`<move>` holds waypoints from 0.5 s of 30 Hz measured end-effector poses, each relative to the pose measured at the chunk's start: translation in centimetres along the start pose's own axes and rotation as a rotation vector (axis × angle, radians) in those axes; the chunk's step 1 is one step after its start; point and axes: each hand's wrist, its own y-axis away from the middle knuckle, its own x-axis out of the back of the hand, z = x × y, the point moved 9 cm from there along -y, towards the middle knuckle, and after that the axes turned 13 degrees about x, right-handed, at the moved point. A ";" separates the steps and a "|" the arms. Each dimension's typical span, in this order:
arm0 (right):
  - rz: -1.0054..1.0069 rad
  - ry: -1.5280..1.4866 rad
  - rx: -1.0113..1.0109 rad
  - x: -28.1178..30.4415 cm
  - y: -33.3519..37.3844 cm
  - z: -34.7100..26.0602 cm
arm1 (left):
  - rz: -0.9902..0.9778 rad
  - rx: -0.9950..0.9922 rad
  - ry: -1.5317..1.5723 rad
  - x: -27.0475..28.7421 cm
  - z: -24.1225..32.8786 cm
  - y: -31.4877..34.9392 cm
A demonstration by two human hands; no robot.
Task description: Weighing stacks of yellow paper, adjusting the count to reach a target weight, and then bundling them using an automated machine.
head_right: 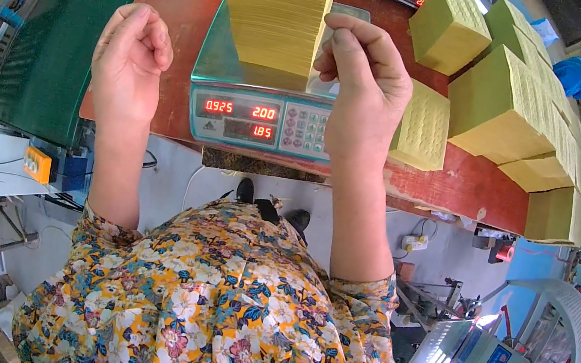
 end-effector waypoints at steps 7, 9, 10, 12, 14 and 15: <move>-0.004 -0.025 -0.028 -0.2 0.9 0.7 | -0.006 0.022 0.017 0.4 -0.9 0.3; 0.000 -0.033 -0.029 -0.3 0.9 0.7 | -0.003 0.019 0.014 0.4 -0.8 0.3; 0.001 -0.033 -0.030 -0.2 1.0 0.8 | 0.001 0.017 0.011 0.5 -0.8 0.3; -0.005 -0.042 -0.026 -0.4 0.9 0.5 | -0.002 0.015 0.009 0.4 -0.6 0.4; -0.006 -0.039 -0.019 -0.7 0.5 0.3 | -0.012 0.003 0.008 0.2 -0.2 0.1; -0.006 -0.036 -0.013 -0.9 0.1 0.2 | -0.017 -0.011 0.004 -0.1 0.1 -0.2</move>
